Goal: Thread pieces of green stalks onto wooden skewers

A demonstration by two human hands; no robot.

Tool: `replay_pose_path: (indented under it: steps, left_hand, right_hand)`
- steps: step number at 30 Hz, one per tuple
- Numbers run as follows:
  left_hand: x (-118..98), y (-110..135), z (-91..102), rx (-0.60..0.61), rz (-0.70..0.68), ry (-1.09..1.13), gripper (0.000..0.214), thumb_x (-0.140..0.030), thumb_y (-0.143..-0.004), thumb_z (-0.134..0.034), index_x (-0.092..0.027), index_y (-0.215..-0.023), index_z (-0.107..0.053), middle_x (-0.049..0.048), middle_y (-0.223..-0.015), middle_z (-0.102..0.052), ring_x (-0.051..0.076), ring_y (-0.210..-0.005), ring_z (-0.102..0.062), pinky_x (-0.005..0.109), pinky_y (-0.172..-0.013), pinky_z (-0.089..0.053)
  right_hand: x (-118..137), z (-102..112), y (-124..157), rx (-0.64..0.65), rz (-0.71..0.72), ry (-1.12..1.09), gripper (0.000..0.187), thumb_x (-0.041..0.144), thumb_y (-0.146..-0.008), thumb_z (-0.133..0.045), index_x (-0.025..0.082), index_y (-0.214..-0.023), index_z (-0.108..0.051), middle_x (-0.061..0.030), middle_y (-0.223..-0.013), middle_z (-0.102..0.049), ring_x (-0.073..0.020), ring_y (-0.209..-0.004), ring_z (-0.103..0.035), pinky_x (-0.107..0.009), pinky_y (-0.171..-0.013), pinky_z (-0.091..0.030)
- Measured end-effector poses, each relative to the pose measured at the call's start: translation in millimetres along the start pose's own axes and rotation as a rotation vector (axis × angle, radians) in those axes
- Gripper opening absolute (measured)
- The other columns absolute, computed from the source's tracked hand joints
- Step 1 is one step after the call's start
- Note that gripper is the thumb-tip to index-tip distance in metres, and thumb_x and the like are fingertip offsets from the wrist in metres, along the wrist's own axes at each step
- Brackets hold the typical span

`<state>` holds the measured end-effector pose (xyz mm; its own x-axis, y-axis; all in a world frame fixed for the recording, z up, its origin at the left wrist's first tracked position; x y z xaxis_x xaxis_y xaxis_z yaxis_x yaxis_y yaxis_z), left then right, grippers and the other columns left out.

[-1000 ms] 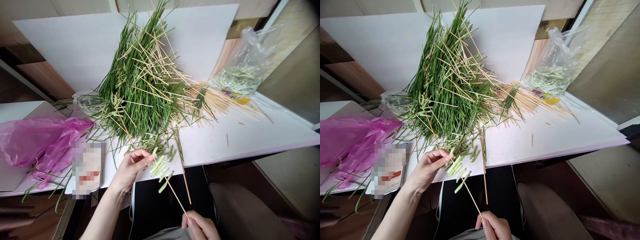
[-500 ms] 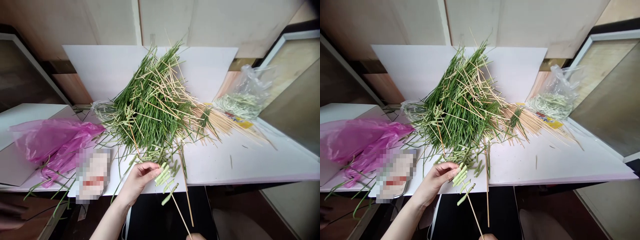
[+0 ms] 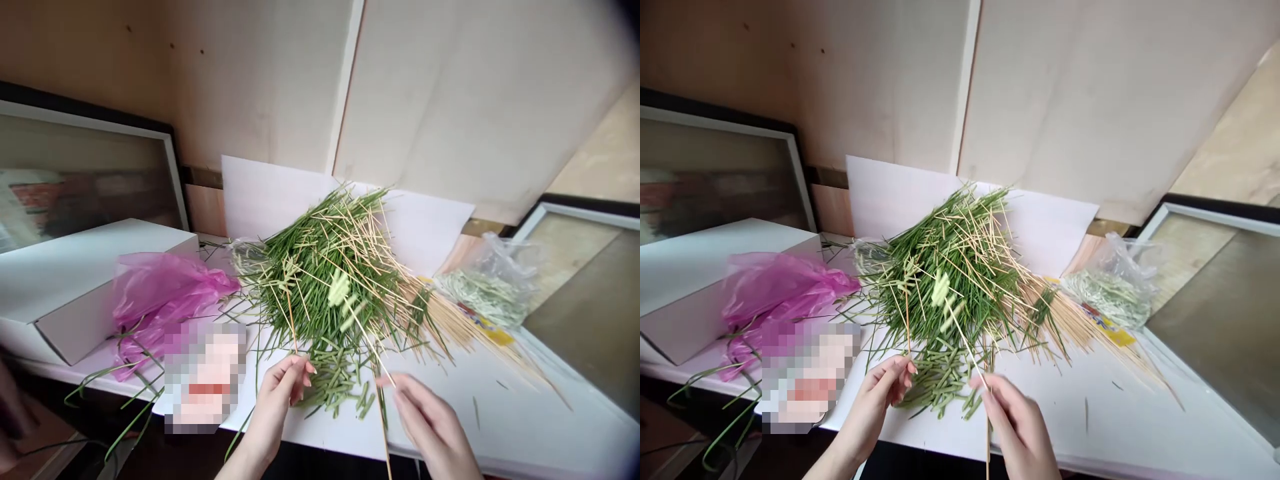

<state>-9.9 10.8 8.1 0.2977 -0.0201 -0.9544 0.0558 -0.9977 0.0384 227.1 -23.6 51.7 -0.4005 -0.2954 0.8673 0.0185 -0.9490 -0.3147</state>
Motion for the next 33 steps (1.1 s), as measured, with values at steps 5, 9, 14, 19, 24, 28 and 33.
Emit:
replay_pose_path:
  steps: [5, 9, 14, 19, 24, 28, 33]
  left_hand:
    - [6, 4, -4.4, -0.027, -0.005, 0.091, 0.051, -0.067, -0.080, -0.075, -0.017, -0.075, -0.070, -0.0020, -0.063, -0.054, 0.009, -0.052, -0.035, 0.024, -0.052, -0.020]
    - [3, 9, -8.9, -0.013, -0.046, 0.078, 0.051, -0.068, -0.079, -0.075, -0.018, -0.072, -0.070, -0.0024, -0.060, -0.053, 0.010, -0.051, -0.034, 0.025, -0.052, -0.020]
    - [-6, 13, -8.1, -0.007, -0.087, 0.067, 0.054, -0.071, -0.078, -0.074, -0.018, -0.071, -0.070, -0.0021, -0.059, -0.052, 0.011, -0.053, -0.035, 0.026, -0.054, -0.021]
    - [-9, 9, -3.7, -0.026, -0.064, 0.072, 0.054, -0.071, -0.076, -0.075, -0.017, -0.070, -0.068, -0.0031, -0.057, -0.051, 0.010, -0.051, -0.032, 0.026, -0.053, -0.020]
    - [-7, 7, -2.8, -0.027, -0.033, 0.055, 0.055, -0.071, -0.076, -0.073, -0.017, -0.071, -0.066, -0.0037, -0.058, -0.051, 0.009, -0.051, -0.031, 0.025, -0.054, -0.021]
    - [-7, 7, -2.7, -0.028, -0.037, 0.049, 0.055, -0.071, -0.076, -0.072, -0.016, -0.071, -0.066, -0.0043, -0.056, -0.050, 0.009, -0.051, -0.030, 0.026, -0.054, -0.021]
    - [-6, 7, -0.4, -0.036, -0.052, 0.049, 0.055, -0.070, -0.077, -0.071, -0.016, -0.071, -0.066, -0.0040, -0.056, -0.050, 0.008, -0.050, -0.030, 0.026, -0.053, -0.021]
  right_hand:
    - [52, -67, -141, 0.111, 0.230, 0.287, 0.038, 0.026, -0.106, -0.045, 0.014, -0.137, -0.063, 0.0008, -0.075, -0.067, -0.0161, -0.066, -0.064, -0.026, -0.065, -0.054]
    - [59, -126, -207, 0.120, 0.253, 0.537, 0.032, 0.028, -0.104, -0.067, 0.017, -0.134, -0.064, -0.0094, -0.127, -0.070, -0.0248, -0.107, -0.071, -0.046, -0.093, -0.060]
    - [50, -144, -202, 0.164, 0.328, 0.799, 0.033, 0.030, -0.103, -0.070, 0.019, -0.134, -0.065, -0.0109, -0.143, -0.063, -0.0299, -0.125, -0.064, -0.054, -0.105, -0.054]
    - [37, -139, -182, 0.306, 0.272, 0.929, 0.028, 0.032, -0.104, -0.069, 0.017, -0.127, -0.068, -0.0090, -0.127, -0.071, -0.0257, -0.110, -0.071, -0.048, -0.095, -0.060]
    - [26, -145, -185, 0.363, 0.144, 0.865, 0.025, 0.034, -0.105, -0.067, 0.017, -0.123, -0.069, -0.0076, -0.119, -0.073, -0.0214, -0.098, -0.073, -0.041, -0.086, -0.063]
    - [26, -156, -194, 0.292, 0.103, 0.746, 0.024, 0.034, -0.105, -0.067, 0.017, -0.123, -0.069, -0.0077, -0.120, -0.073, -0.0215, -0.099, -0.073, -0.041, -0.086, -0.063]
    - [29, -174, -209, 0.196, 0.159, 0.594, 0.026, 0.033, -0.105, -0.067, 0.017, -0.126, -0.068, -0.0083, -0.123, -0.072, -0.0226, -0.102, -0.073, -0.043, -0.088, -0.063]
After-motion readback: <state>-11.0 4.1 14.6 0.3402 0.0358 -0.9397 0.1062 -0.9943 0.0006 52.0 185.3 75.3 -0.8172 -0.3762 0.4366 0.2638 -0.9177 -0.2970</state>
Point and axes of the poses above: each hand's wrist, its own y-axis away from the middle knuckle, its own z-axis out of the back of the hand, x = y × z, the point moved 2 cm from there along -y, towards the middle knuckle
